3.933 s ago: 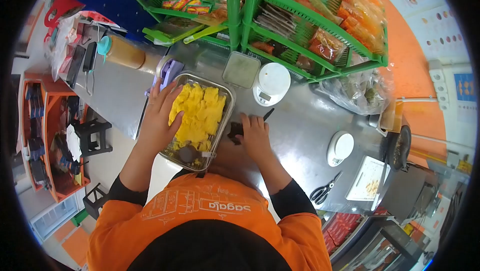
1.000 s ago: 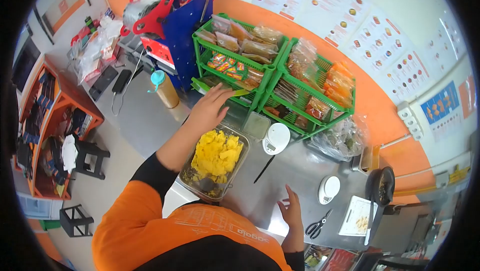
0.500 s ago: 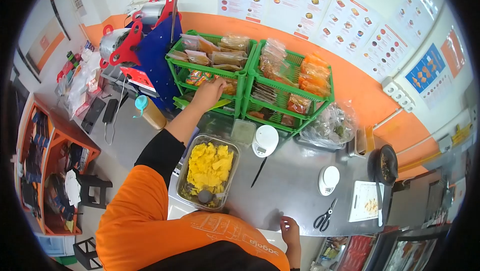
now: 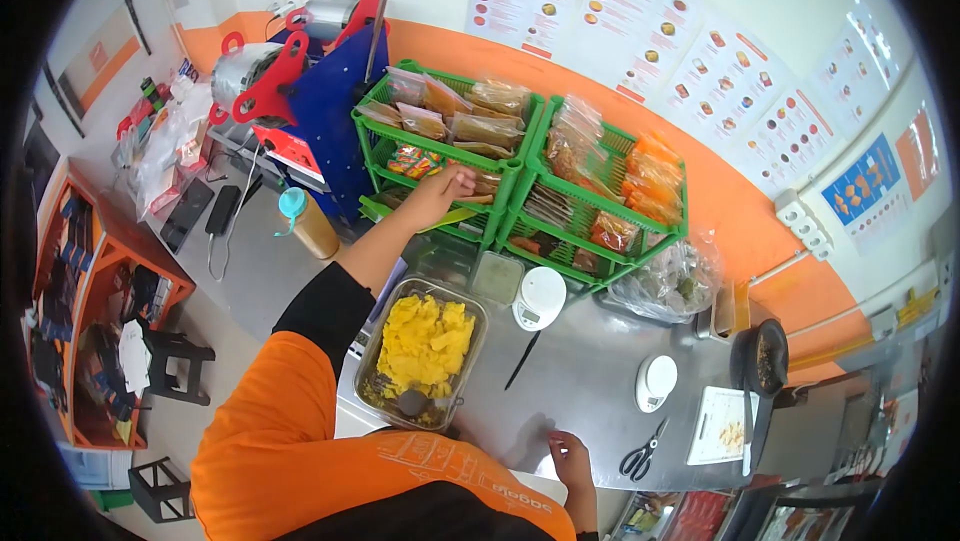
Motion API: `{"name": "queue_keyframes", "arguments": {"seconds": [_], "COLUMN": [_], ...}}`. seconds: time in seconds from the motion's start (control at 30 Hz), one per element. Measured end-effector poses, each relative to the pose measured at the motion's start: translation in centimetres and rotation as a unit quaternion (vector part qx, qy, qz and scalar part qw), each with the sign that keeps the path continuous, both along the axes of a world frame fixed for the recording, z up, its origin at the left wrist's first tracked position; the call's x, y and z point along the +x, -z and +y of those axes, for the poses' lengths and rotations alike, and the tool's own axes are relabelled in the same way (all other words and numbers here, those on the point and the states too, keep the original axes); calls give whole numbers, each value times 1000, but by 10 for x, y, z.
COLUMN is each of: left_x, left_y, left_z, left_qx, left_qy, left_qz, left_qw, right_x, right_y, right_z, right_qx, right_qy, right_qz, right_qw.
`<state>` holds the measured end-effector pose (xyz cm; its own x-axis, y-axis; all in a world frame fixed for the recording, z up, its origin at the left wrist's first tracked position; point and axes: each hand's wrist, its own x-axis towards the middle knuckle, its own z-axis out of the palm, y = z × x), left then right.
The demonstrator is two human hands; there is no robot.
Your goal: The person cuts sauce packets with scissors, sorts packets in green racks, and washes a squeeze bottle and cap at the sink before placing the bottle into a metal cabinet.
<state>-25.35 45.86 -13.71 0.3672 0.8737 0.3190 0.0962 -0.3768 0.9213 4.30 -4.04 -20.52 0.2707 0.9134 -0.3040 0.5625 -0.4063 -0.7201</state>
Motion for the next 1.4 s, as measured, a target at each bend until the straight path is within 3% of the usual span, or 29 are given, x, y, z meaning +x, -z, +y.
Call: {"name": "queue_keyframes", "arguments": {"seconds": [0.03, 0.07, 0.2, 0.27, 0.37, 0.57, 0.77, 0.87, 0.97, 1.07, 1.17, 1.27, 1.4], "left_x": [3, 3, 7, 11, 17, 23, 31, 32, 24, 31, 35, 40, 52], "left_y": [-1, -2, -18, -27, -18, -13, 1, -11, -19, 5, 23, 11, 32], "left_z": [7, 14, 35, 34, 49, 56, 68, 57, 54, 72, 84, 83, 98], "left_qx": [-73, -122, -2, 124, 176, 259, 190, 64, 106, 98, 130, 122, 147], "left_qy": [-12, -42, -13, -38, -23, -76, -168, -158, 44, 123, 134, 165, 108], "left_qz": [-51, 7, 315, 414, 469, 470, 443, 462, 441, 457, 365, 395, 399], "left_qw": [996, 992, 949, 901, 865, 840, 860, 871, 890, 875, 912, 896, 899], "right_x": [0, 0, -1, -2, -7, -8, -15, -13, -13, -13, -9, -9, -9], "right_y": [-2, -2, 8, 15, 21, 44, 33, 43, 49, 51, 58, 62, 66], "right_z": [4, 7, 1, -5, -16, -44, -47, -54, -57, -57, -58, -62, -69], "right_qx": [-1, 0, -1, -4, -5, -10, -21, -20, -17, -14, -6, -7, -19], "right_qy": [1, -1, -3, -3, 7, 27, 64, 71, 78, 88, 89, 91, 92], "right_qz": [-10, -15, -18, -30, -17, -17, -5, -1, 1, 14, 23, 19, 14], "right_qw": [1000, 1000, 1000, 1000, 1000, 999, 998, 997, 997, 996, 996, 996, 995]}}
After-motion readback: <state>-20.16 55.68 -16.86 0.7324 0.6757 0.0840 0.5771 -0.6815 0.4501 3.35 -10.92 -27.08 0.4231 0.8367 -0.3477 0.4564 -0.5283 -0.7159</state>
